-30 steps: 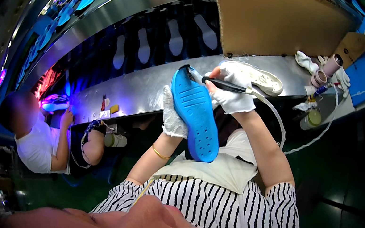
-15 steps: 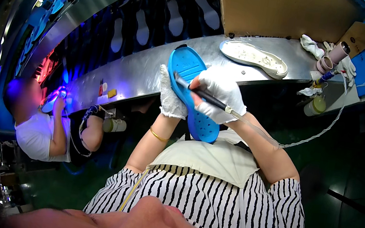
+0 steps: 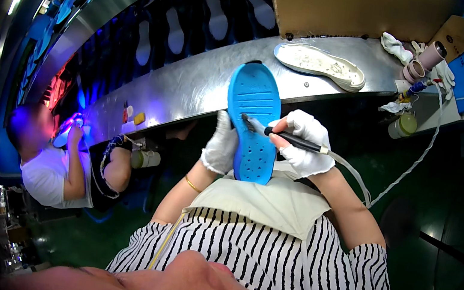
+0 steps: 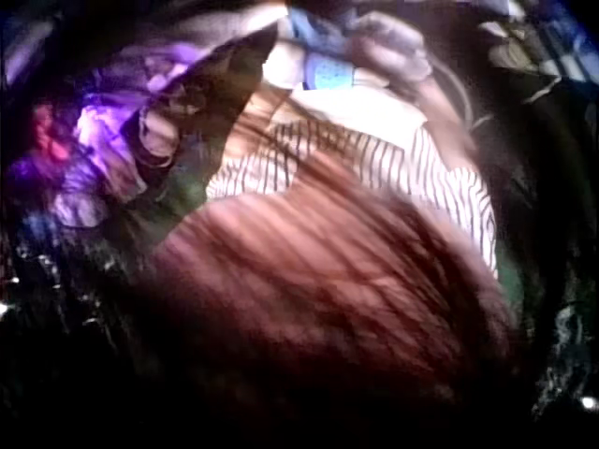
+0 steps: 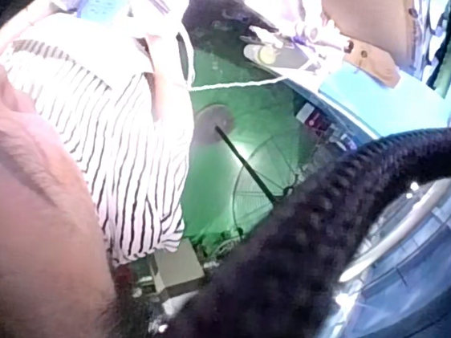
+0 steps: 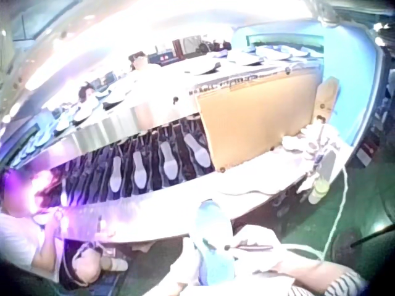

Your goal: The person applies adhesive to the inner surface of blue shoe soles using a brush tool. They handle each sole individually, applying the substance across the entire bottom surface before placing the sole on a conveyor belt.

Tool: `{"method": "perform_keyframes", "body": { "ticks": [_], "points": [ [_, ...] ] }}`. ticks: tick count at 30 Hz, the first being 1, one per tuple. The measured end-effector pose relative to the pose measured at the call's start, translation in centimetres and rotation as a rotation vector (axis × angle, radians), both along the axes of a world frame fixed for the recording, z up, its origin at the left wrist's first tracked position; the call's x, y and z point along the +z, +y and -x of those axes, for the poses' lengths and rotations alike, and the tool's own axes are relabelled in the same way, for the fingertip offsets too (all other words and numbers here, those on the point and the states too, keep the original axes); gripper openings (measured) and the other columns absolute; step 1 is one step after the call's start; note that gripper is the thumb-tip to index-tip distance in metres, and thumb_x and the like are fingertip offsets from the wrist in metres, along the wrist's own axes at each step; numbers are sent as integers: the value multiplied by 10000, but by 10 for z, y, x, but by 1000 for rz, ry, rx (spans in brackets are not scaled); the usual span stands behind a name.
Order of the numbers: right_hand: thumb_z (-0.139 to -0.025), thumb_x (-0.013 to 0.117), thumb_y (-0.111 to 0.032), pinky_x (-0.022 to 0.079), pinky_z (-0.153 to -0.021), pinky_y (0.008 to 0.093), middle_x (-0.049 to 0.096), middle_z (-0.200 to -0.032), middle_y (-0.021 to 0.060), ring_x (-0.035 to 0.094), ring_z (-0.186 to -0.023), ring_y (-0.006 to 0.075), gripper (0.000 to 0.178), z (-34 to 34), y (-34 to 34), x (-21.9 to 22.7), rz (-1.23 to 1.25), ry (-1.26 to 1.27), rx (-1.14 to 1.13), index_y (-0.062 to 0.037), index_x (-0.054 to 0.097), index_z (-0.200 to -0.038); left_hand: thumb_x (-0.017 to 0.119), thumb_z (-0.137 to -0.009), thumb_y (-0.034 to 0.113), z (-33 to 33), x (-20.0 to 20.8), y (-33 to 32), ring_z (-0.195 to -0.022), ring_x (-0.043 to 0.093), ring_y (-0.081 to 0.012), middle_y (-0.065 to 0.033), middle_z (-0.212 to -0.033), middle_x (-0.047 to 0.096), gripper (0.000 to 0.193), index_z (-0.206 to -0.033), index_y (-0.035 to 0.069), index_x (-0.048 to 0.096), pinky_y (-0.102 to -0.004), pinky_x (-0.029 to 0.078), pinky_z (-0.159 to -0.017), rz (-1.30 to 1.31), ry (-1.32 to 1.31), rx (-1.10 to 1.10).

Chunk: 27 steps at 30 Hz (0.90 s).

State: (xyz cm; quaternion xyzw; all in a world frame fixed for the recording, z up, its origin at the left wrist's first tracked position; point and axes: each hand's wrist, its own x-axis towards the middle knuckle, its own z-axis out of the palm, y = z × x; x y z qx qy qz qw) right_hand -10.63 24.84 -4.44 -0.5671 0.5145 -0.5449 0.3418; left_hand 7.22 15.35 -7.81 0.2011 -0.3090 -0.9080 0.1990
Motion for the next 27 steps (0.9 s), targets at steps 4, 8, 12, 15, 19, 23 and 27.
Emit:
{"method": "perform_keyframes", "body": {
  "ticks": [4, 8, 12, 15, 19, 23, 27],
  "points": [
    [-783, 658, -19, 491, -646, 228, 607, -813, 94, 591, -674, 116, 128, -10, -1, 2, 17, -191, 66, -17, 538, -827, 312, -844, 677, 8, -5, -1, -1113, 524, -247, -125, -1269, 495, 773, -1335, 82, 357, -377, 446, -944, 20, -7, 65],
    [-785, 655, -46, 497, -654, 237, 628, -860, 109, 601, -696, 106, 120, 0, -15, 5, -89, -301, 52, -10, 550, -830, 326, -752, 776, 23, 11, -15, -1103, 533, -281, -166, -1255, 500, 917, -1337, 69, 344, -419, 455, -937, 5, 138, 151],
    [-751, 695, -14, 487, -664, 235, 630, -820, 87, 586, -713, 98, 118, -12, -23, 14, 224, 63, 12, -16, 588, -800, 340, -699, 821, 31, 10, -29, -1085, 540, -305, -157, -1245, 511, 979, -1340, 82, 344, -448, 454, -939, 14, 249, 254],
    [-738, 685, 12, 486, -593, 218, 647, -838, 105, 597, -649, 105, 100, -16, -26, 21, 182, -68, 122, -18, 603, -784, 333, -679, 842, 30, 0, -47, -1088, 537, -306, -146, -1235, 527, 996, -1341, 99, 361, -484, 419, -966, -33, 422, 302],
    [-780, 643, 23, 495, -594, 218, 650, -905, 145, 593, -628, 94, 77, -12, -25, 23, -61, -414, 40, -11, 586, -820, 317, -655, 859, 33, 2, -59, -1061, 550, -300, -158, -1233, 522, 1035, -1343, 87, 358, -474, 431, -954, 47, 464, 411],
    [-762, 664, 29, 501, -635, 235, 639, -922, 139, 594, -693, 112, 94, -23, -27, 20, 9, -297, 121, -17, 589, -796, 318, -632, 863, 32, 9, -76, -1098, 535, -305, -183, -1293, 470, 1086, -1387, 83, 295, -471, 440, -959, 132, 562, 404],
    [-746, 688, -11, 491, -590, 238, 634, -839, 120, 598, -679, 122, 209, -12, -32, 29, -242, -796, 163, -28, 547, -899, 363, -629, 843, 29, 26, -78, -1145, 511, -333, -184, -1329, 442, 1085, -1412, 98, 265, -532, 348, -1029, 169, 711, 280]
  ]
}}
